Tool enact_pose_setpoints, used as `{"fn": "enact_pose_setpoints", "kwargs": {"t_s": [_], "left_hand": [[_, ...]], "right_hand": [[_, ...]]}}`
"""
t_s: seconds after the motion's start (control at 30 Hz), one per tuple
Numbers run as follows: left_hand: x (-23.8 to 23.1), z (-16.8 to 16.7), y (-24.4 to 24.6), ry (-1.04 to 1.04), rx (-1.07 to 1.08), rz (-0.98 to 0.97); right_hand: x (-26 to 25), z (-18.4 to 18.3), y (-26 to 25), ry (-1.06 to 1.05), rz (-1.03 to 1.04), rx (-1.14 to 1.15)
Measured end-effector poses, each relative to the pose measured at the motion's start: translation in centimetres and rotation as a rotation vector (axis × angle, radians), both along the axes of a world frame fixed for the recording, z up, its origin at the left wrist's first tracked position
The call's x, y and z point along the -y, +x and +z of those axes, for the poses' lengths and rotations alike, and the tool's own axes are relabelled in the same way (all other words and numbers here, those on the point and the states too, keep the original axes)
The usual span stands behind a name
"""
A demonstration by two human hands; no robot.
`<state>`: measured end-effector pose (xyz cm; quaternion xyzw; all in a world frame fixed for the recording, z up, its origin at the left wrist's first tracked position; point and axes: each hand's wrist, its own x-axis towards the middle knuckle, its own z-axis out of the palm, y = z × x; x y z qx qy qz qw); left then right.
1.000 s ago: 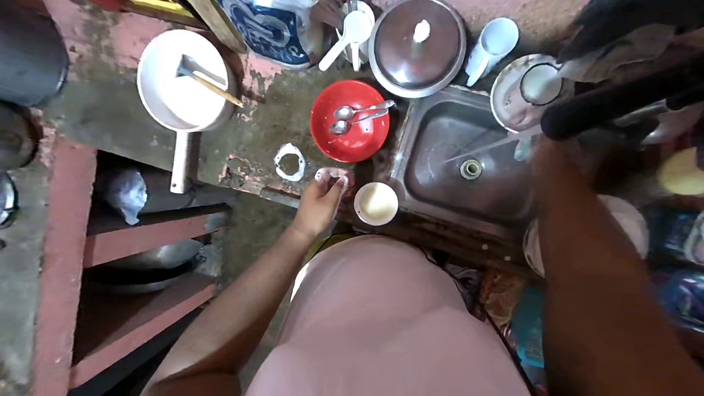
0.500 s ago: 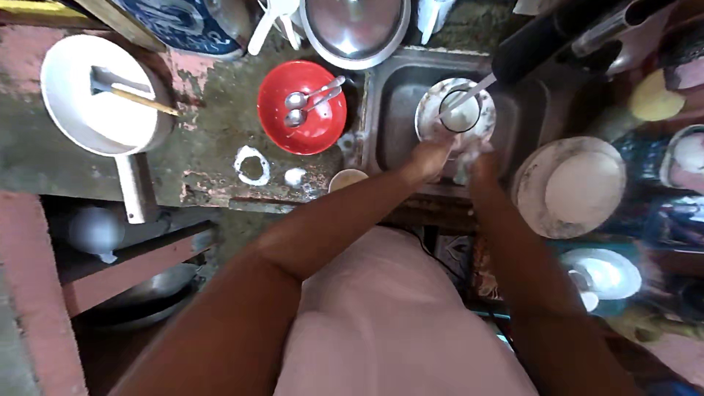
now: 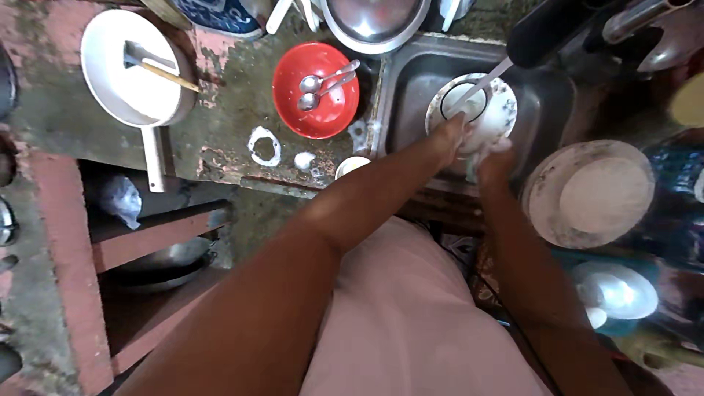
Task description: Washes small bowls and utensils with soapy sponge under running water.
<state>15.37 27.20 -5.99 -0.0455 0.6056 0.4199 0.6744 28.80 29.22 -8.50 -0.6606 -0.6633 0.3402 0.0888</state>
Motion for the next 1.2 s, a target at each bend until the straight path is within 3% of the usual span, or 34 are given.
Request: {"fn": "enact_pose_setpoints", "kwargs": {"t_s": [0.1,0.23,0.33,0.4,0.5,0.57,0.7,0.8,0.9,1.07,1.13,1.2], "left_hand": [[0.1,1.3,-1.9,0.065,-0.078,-0.050],[0.9,3.5,-5.1,-0.016,-0.283,-0.266],[1.1,2.7,-7.0,-0.030,-0.461,-0.396],[1.0,2.2,-8.1,0.006,-0.665,-0.620],[0.9,0.8,-9.0,0.106,-1.098,-1.233],[0.9,-0.5,-9.0,0.083,-1.216,-1.391],[1.6,-1.9,-8.8,-0.064,-1.094,-1.098],[1.6,-3.2,-8.5,-0.106,-1.018,-1.031],[0.8,-5.0,-8.2,-0.069,-1.066,-1.228],[0.9,-6.5,-6.6,-0.055,-0.983,-1.176],[1.3,-5.9,-5.3,-0.118,-0.948,-0.962],[2.8,-4.3,-3.4,-0.126,-0.774,-0.436]], "right_hand": [[-2.4,1.7,0.6,0.055,0.123,0.185],[-6.0,4.3,0.3,0.112,0.318,0.405],[-7.7,5.7,-0.5,0.167,0.468,0.580],[-8.5,6.2,-0.7,0.192,0.564,0.671],[-9.0,7.2,-0.6,0.213,0.674,0.783],[-9.2,7.9,-0.1,0.223,0.700,0.828],[-9.4,8.8,1.6,0.173,0.585,0.890],[-8.8,9.9,3.5,0.105,0.400,0.829],[-7.7,10.1,6.2,0.098,0.278,0.535],[-4.8,8.8,9.2,-0.091,0.099,0.019],[-3.3,7.5,9.2,-0.193,-0.001,-0.179],[-2.1,5.2,9.1,-0.296,-0.138,-0.404]]}}
